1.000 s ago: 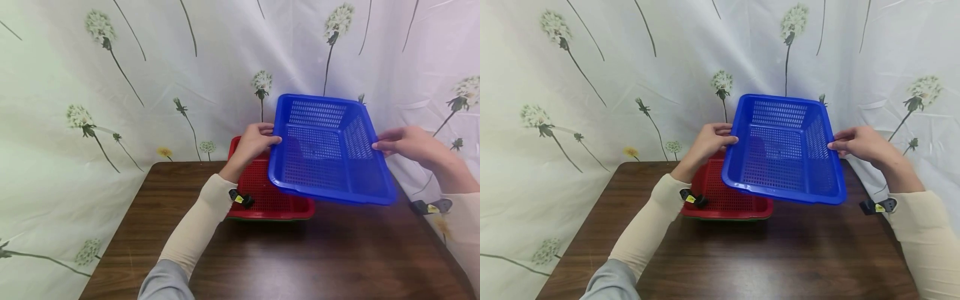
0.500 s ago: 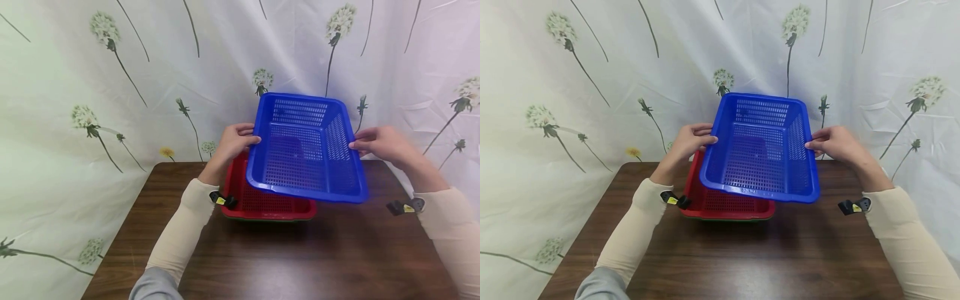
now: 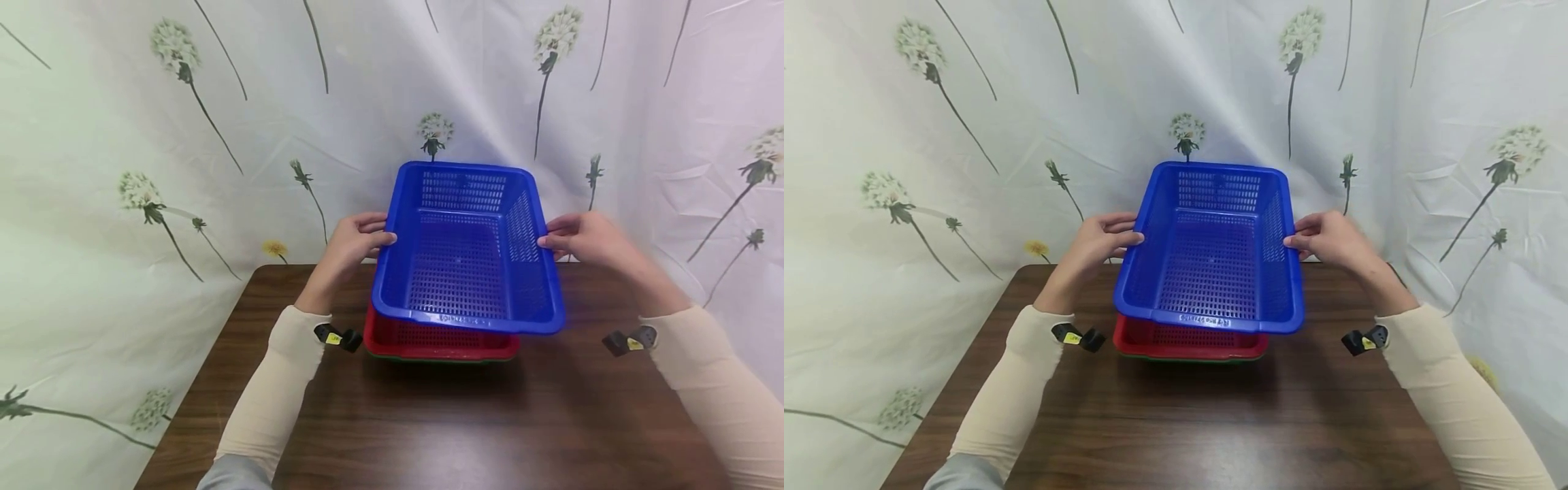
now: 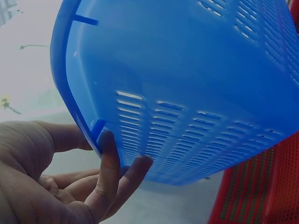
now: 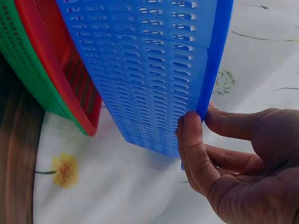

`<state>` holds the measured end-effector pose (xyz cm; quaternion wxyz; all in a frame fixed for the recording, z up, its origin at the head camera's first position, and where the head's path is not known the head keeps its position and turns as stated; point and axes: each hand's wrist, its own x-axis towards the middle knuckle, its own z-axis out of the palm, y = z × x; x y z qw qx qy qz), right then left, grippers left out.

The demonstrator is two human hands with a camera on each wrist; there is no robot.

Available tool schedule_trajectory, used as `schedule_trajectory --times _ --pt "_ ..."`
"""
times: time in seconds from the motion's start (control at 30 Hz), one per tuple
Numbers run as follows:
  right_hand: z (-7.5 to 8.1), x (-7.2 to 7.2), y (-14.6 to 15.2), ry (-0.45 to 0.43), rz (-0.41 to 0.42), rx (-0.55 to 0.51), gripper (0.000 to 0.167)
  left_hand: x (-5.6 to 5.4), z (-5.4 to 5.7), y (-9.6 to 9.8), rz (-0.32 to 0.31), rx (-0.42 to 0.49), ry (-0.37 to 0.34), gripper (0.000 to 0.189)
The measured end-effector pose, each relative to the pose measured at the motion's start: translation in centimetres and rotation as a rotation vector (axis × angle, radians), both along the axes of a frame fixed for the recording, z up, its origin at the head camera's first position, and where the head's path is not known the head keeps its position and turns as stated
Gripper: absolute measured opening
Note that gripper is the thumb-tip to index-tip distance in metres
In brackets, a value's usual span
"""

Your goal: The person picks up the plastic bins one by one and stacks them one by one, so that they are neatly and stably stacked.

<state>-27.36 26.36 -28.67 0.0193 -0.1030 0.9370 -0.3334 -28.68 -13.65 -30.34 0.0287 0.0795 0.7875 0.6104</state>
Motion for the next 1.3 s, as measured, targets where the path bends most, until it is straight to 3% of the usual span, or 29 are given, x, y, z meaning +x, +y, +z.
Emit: schedule_trajectory --times 0.57,1.1,1.2,1.3 --pt "-3.1 0.0 -2.8 -0.02 0.037 -0.142 0.038 0.4 -3.0 -2.7 0.048 -0.063 -0.073 0.058" --pt "-6.9 -1.7 -3.8 -0.048 0.064 -0.13 0.032 -0.7 -7.9 -3.0 0.045 -0.078 -0.119 0.052" --pt "-7.7 -2.3 -4.0 -0.049 0.07 -0.115 0.029 -1.0 -8.7 -2.9 0.066 -0.135 -0.097 0.05" --pt "-8.6 -2.7 -4.1 -0.021 0.079 -0.069 0.025 -1.2 -9.4 -2.8 0.106 -0.269 -0.057 0.046"
